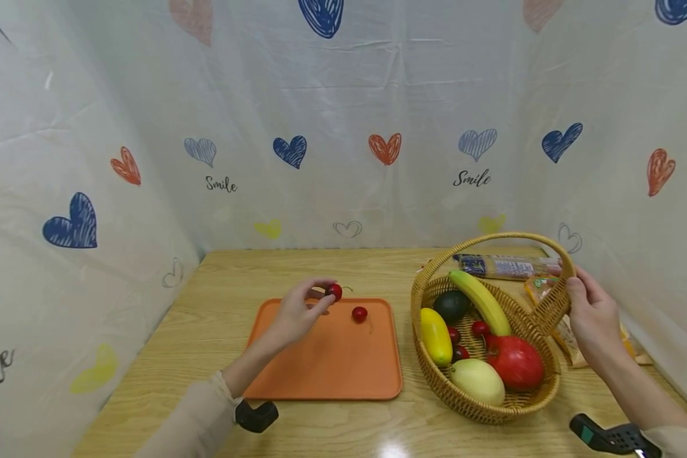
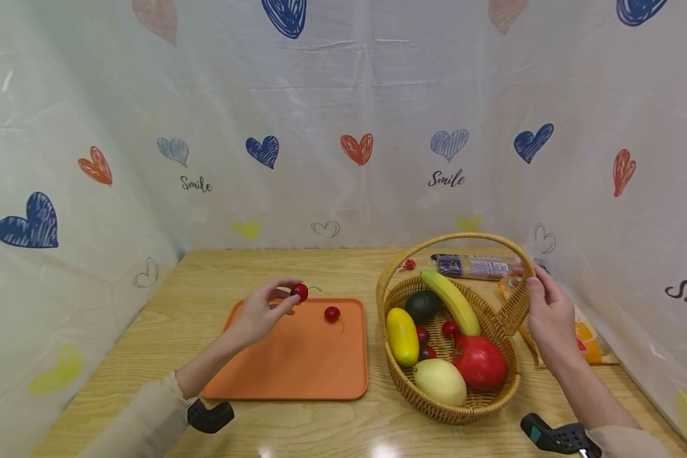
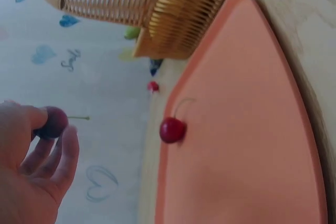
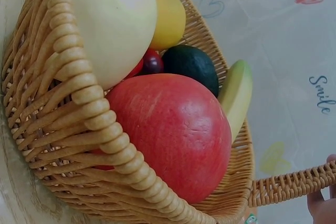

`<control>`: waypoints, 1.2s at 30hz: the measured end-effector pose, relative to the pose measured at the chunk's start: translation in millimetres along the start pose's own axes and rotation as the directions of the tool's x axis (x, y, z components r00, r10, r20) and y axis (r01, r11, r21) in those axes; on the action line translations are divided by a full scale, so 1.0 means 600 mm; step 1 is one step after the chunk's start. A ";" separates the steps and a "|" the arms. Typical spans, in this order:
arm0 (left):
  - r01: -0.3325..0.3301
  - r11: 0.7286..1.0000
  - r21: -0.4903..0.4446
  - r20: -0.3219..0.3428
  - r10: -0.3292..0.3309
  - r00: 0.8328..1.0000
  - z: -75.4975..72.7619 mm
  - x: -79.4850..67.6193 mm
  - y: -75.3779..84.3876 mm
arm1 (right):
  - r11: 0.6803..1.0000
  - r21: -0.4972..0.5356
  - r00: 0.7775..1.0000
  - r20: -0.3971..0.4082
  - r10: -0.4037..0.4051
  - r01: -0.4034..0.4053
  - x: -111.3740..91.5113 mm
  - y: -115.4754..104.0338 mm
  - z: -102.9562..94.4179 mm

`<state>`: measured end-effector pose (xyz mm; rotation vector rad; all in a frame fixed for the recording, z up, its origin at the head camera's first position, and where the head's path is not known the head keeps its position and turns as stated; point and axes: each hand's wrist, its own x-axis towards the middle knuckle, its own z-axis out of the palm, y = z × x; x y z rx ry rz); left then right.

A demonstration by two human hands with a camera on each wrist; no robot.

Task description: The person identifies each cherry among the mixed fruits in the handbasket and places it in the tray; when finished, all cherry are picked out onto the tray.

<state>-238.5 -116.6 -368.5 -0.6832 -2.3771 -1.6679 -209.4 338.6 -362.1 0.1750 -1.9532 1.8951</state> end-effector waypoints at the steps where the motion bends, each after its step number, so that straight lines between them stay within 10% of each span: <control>1: 0.014 1.000 0.008 -0.007 -0.014 1.000 -0.002 0.001 -0.003 | 1.000 0.006 1.000 -0.001 0.000 0.000 0.000 0.000 0.000; 19: 0.245 0.946 0.214 -0.044 -0.241 0.970 -0.006 -0.006 -0.124 | 1.000 0.024 1.000 0.001 0.009 -0.009 0.001 0.001 0.001; 36: 0.236 0.912 0.336 -0.062 -0.229 0.972 -0.004 -0.016 -0.150 | 1.000 0.010 1.000 0.004 0.007 -0.007 0.001 0.002 0.001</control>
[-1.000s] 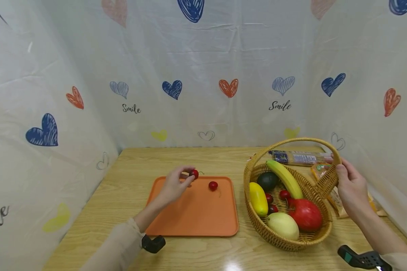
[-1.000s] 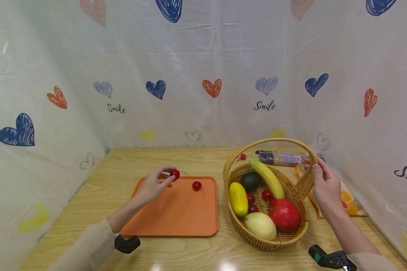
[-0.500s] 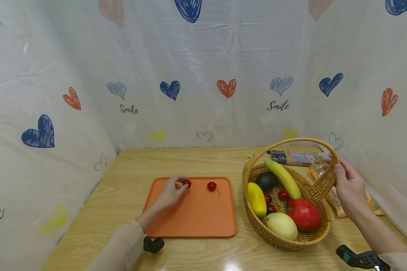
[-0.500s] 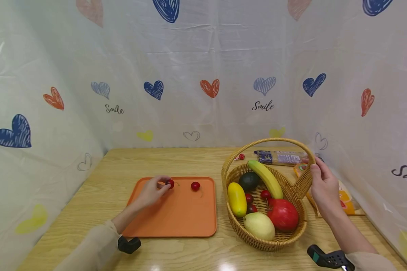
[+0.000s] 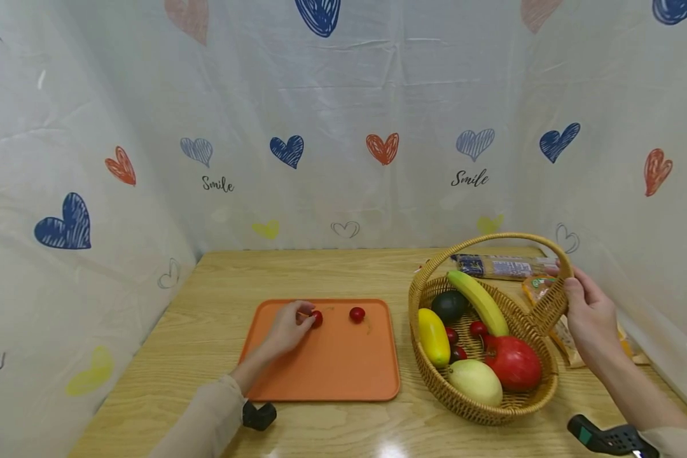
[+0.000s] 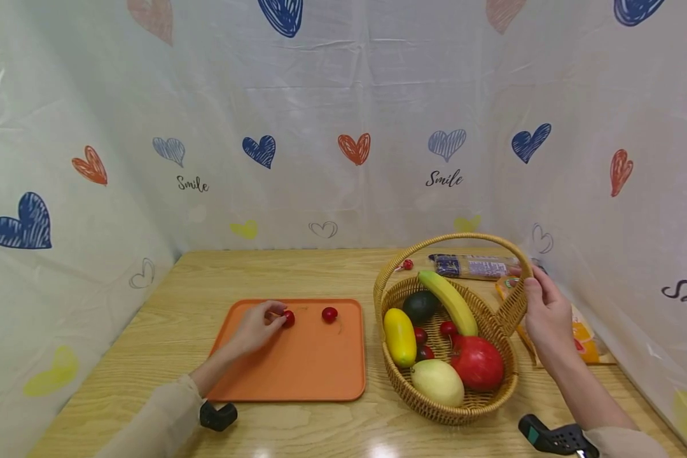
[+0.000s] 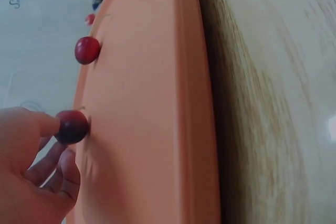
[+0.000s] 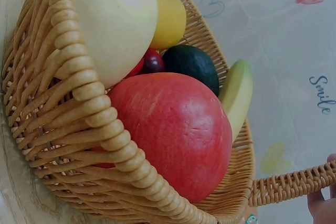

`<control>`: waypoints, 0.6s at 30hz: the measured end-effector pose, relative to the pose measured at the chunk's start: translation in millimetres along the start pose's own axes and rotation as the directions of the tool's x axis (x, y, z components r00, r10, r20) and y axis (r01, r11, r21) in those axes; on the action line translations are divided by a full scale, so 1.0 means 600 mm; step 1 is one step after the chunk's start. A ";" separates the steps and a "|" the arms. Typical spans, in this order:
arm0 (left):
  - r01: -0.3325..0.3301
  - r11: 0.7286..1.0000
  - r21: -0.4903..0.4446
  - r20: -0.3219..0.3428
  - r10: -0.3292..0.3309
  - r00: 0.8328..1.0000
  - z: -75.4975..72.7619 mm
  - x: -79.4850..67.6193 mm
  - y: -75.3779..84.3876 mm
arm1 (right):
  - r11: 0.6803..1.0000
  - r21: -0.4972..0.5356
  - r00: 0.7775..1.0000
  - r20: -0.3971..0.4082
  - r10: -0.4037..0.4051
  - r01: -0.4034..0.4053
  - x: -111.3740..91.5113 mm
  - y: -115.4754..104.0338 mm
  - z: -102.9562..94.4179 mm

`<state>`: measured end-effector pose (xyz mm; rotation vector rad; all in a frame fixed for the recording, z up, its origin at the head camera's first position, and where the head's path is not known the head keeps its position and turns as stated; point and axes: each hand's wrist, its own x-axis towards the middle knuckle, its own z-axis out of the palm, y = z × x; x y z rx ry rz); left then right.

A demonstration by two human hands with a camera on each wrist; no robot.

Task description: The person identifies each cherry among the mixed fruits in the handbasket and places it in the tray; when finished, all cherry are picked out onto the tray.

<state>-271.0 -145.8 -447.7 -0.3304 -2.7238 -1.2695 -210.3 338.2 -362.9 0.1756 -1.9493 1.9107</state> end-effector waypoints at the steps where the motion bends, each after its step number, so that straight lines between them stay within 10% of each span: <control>1: 0.007 1.000 -0.001 0.000 -0.007 1.000 -0.001 0.000 0.000 | 1.000 0.000 1.000 0.001 -0.001 0.001 0.000 0.000 0.000; 18: -0.143 0.990 0.017 0.021 0.143 0.990 -0.005 -0.010 0.041 | 1.000 0.024 1.000 0.016 -0.001 0.000 -0.001 0.000 -0.001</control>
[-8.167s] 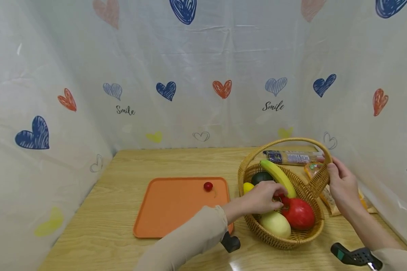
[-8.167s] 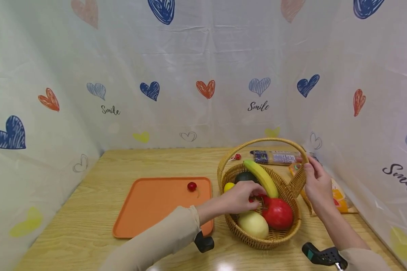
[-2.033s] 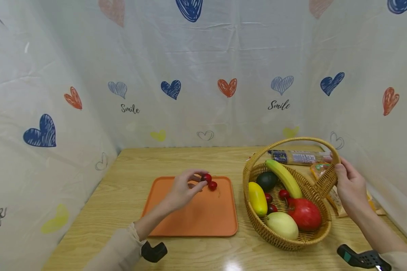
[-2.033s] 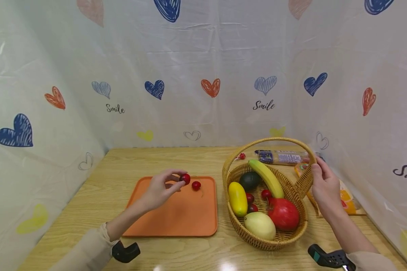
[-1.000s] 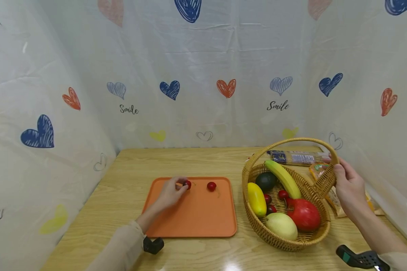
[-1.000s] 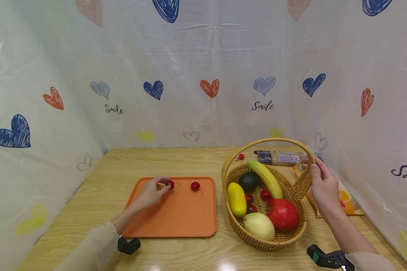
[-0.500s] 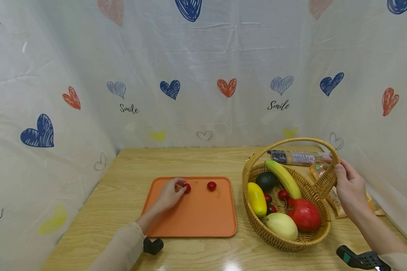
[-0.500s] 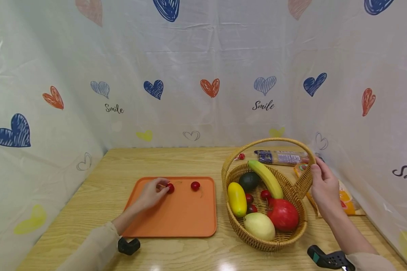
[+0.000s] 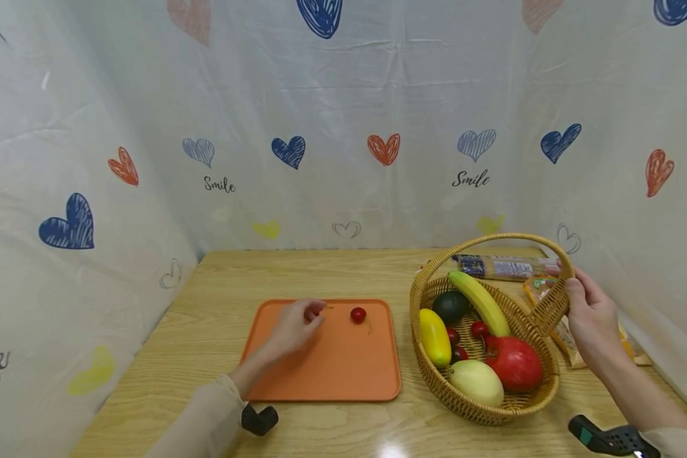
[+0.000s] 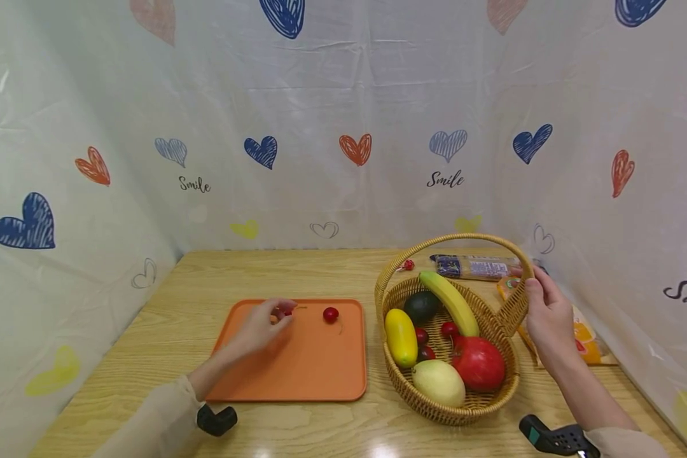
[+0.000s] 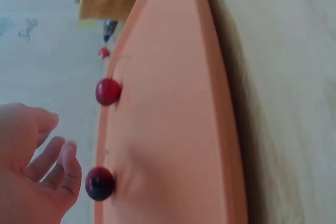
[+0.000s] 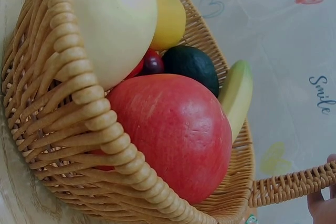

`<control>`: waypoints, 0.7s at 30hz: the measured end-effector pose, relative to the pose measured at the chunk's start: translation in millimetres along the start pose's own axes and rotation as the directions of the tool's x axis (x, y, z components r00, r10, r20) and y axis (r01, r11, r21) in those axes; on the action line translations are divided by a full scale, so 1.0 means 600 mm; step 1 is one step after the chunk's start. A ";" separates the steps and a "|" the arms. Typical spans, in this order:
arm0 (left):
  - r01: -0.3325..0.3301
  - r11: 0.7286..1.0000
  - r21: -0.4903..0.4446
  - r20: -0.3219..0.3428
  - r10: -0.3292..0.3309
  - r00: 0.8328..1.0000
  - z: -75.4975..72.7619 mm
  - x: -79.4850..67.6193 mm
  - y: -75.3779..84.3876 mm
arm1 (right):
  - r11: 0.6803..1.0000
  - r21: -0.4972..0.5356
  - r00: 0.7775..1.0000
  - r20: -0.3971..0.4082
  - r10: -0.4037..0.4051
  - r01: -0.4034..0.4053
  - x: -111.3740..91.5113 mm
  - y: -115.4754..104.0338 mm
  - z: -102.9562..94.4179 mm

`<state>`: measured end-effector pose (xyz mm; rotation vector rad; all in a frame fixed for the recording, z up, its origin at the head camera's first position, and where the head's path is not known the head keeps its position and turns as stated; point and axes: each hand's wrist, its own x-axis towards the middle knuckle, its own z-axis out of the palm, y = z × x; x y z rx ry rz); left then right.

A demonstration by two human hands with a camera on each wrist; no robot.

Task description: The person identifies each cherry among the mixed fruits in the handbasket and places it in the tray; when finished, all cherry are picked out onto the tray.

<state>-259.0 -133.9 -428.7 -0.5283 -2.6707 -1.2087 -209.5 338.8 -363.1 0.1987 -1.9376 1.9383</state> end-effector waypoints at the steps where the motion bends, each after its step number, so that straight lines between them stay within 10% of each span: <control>1: -0.018 1.000 -0.005 0.011 0.018 1.000 0.003 -0.001 0.005 | 1.000 0.000 1.000 0.000 -0.001 0.001 0.000 0.000 0.000; 21: -0.049 0.954 -0.297 0.285 0.137 0.948 0.063 -0.040 0.134 | 1.000 -0.019 1.000 -0.007 -0.001 0.001 -0.002 -0.002 0.001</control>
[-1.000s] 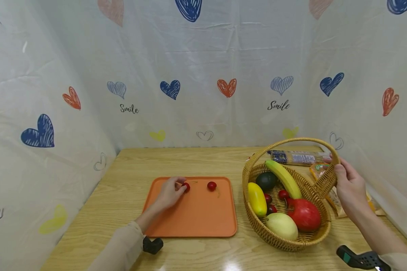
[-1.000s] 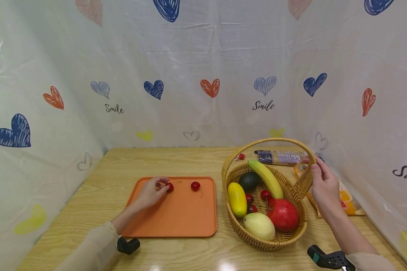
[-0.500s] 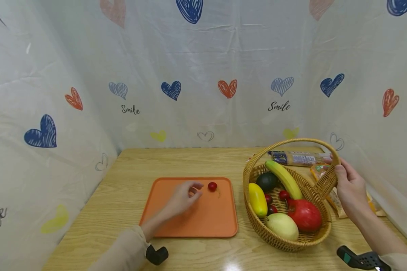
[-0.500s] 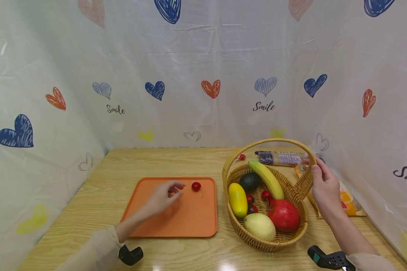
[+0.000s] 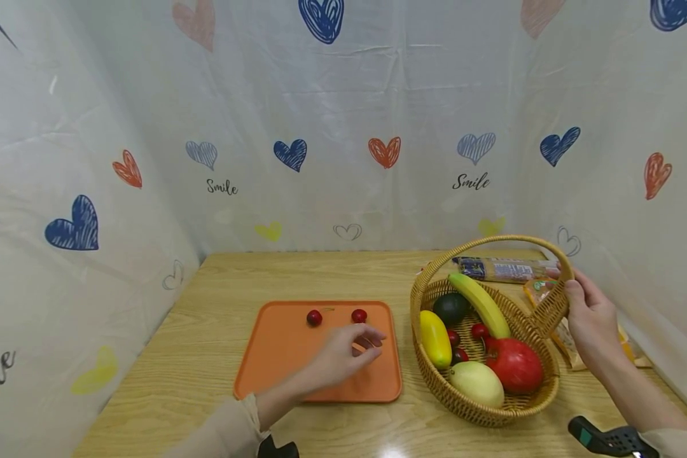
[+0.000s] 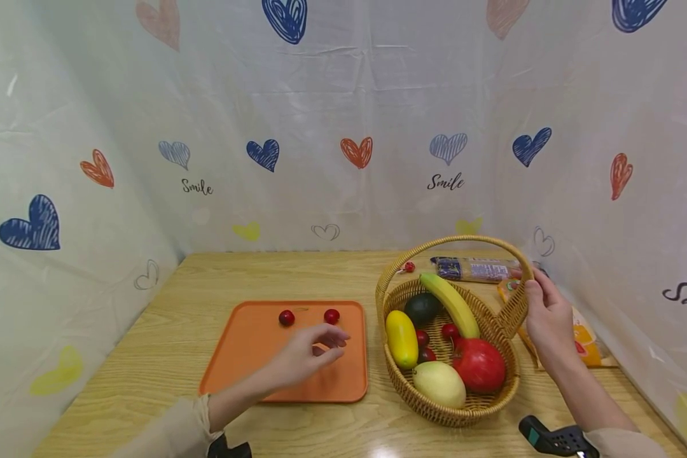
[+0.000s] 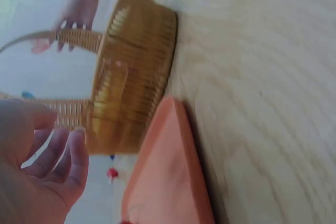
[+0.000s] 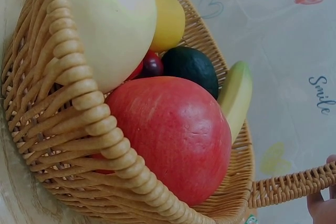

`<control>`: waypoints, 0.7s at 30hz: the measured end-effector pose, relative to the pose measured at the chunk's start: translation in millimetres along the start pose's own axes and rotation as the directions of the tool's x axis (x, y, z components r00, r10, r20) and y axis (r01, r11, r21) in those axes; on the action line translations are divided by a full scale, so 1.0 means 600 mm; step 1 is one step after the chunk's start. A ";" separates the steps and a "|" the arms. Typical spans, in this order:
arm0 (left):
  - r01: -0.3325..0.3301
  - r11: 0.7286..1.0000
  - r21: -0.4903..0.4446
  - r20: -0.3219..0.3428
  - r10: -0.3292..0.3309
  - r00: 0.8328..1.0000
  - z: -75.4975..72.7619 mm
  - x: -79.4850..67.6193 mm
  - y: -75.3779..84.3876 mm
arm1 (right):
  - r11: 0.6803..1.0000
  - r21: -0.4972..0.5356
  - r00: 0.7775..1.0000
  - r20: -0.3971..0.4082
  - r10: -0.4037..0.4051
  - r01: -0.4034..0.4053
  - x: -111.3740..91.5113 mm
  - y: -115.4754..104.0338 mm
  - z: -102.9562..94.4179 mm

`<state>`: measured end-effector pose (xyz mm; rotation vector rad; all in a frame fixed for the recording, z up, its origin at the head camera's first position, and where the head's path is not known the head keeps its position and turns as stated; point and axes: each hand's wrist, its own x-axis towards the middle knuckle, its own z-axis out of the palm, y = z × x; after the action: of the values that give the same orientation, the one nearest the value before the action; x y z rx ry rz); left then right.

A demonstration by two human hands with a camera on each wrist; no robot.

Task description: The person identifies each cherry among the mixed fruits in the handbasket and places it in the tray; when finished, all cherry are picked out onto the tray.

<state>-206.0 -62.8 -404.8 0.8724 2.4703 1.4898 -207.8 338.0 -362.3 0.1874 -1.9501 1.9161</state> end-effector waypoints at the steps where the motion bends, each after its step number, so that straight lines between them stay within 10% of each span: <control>1: -0.009 1.000 -0.018 0.008 0.009 1.000 0.005 -0.002 0.008 | 1.000 -0.003 1.000 -0.002 0.001 -0.001 0.000 0.000 0.000; 11: -0.148 0.980 -0.132 0.115 0.163 0.980 0.050 -0.016 0.079 | 1.000 0.004 1.000 -0.004 -0.007 0.007 0.001 0.001 0.003; 21: -0.202 0.975 -0.091 0.100 0.211 0.972 0.070 0.013 0.097 | 1.000 -0.025 1.000 -0.012 -0.008 0.008 0.000 0.001 0.001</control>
<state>-172.4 -6.0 -375.6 1.1929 2.2844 1.5451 -208.1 337.7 -362.7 0.1759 -1.9615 1.8829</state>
